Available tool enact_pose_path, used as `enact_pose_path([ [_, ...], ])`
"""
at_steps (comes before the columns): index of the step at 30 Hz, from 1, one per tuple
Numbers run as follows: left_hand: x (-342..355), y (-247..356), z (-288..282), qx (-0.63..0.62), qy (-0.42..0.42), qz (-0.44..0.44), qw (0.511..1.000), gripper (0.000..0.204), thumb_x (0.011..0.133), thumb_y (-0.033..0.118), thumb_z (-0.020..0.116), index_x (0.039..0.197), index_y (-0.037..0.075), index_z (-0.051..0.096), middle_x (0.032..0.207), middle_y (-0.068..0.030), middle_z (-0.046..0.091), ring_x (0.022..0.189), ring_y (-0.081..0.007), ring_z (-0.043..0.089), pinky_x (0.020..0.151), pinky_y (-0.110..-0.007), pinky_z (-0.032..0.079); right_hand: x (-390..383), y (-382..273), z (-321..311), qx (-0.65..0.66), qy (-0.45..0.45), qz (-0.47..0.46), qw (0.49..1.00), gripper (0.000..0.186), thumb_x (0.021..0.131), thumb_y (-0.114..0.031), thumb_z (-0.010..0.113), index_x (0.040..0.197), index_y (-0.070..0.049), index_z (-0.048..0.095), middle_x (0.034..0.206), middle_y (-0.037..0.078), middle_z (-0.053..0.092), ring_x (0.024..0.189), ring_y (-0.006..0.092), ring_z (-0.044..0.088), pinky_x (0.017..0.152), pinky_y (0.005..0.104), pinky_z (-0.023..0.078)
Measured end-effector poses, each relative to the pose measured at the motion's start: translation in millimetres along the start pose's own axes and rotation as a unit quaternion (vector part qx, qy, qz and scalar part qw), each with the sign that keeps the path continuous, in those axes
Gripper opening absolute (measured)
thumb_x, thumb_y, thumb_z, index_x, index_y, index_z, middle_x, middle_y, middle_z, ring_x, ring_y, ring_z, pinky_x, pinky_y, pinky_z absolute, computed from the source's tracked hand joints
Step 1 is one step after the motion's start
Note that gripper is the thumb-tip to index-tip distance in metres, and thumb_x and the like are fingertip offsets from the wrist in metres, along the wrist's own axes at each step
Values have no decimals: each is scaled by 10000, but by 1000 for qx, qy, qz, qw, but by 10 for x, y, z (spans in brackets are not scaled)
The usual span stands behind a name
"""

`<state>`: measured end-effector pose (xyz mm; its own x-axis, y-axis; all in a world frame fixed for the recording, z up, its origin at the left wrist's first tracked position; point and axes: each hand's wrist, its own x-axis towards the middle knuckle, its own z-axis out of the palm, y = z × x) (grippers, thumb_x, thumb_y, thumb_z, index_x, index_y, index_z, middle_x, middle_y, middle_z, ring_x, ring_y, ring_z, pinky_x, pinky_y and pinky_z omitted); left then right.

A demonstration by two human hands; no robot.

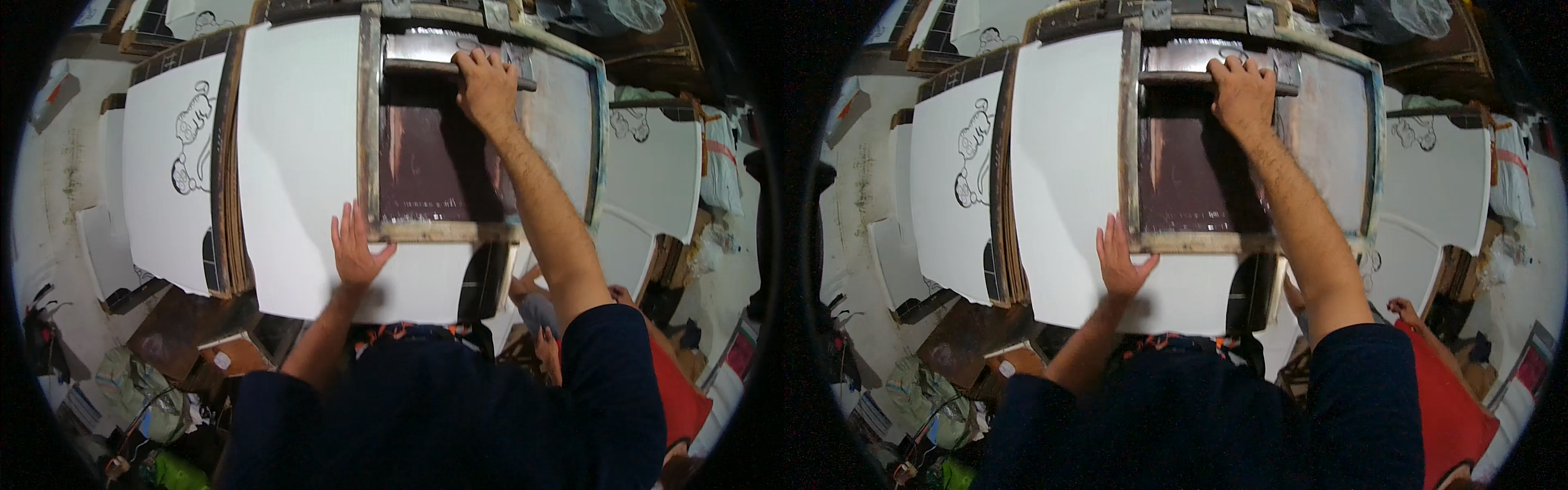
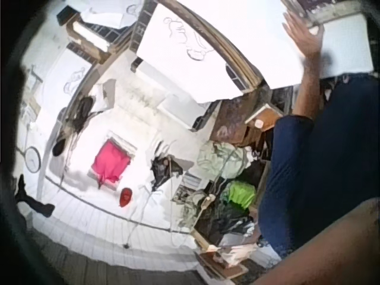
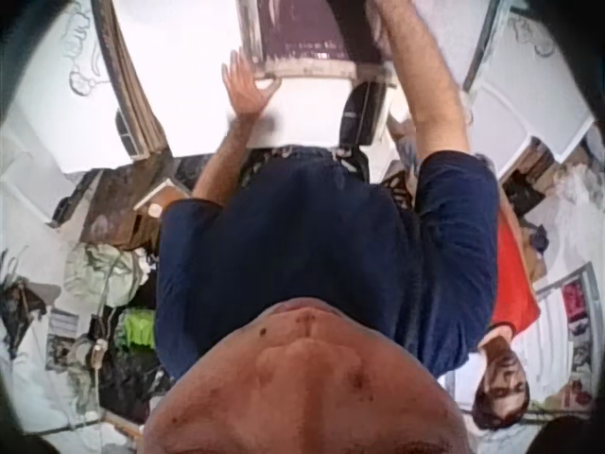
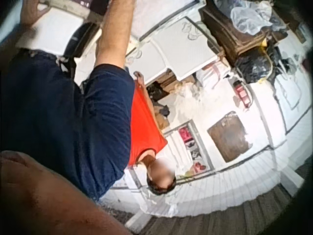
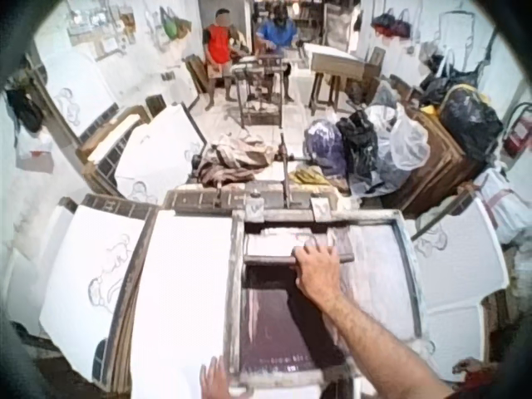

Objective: The person performs screen printing on white fabric using a squeegee and a screen frame. They repeatedly place the screen on the fabric, pull the squeegee across to apply ink, lift the screen, and move the printed fabric aside to continue with the next piece.

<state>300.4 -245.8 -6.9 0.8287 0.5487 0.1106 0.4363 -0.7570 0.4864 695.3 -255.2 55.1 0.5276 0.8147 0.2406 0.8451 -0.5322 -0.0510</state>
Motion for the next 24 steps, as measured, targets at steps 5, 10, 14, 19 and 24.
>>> enact_pose_path([
  [5,18,-9,32,23,16,3,1000,1123,776,416,879,1600,-58,282,1613,-225,419,1542,-362,347,1258,-597,224,-1192,-506,-428,40,-27,29,998,471,700,-101,818,1133,-185,651,1068,45,608,1077,278,585,952,469,420],
  [10,22,-29,52,9,11,-2,1000,1131,788,399,877,1620,-33,244,1618,-223,411,1555,-361,320,1273,-596,185,-2133,-873,-708,78,-63,44,994,492,674,-77,833,1123,-179,660,1044,45,576,1069,276,563,972,486,407],
  [14,12,-47,47,5,-2,-1,1000,1158,785,401,884,1627,-31,216,1644,-226,368,1569,-358,287,1283,-589,149,-2261,-879,-698,86,-68,47,993,489,688,-76,833,1137,-173,664,1044,45,574,1070,280,560,991,502,394],
  [19,100,44,41,-55,12,-42,998,1159,767,304,908,1632,-25,211,1638,-235,375,1551,-385,313,1292,-582,122,-2105,-844,-761,85,-58,42,994,477,699,-70,833,1138,-157,668,1086,50,602,1095,281,572,999,510,397],
  [24,195,214,-104,-195,9,-148,969,1122,754,169,911,1637,20,236,1475,-252,563,1353,-438,558,1302,-576,117,-1702,-736,-885,95,-66,32,993,458,731,-75,823,1159,-140,672,1083,56,642,1075,292,591,949,478,410],
])
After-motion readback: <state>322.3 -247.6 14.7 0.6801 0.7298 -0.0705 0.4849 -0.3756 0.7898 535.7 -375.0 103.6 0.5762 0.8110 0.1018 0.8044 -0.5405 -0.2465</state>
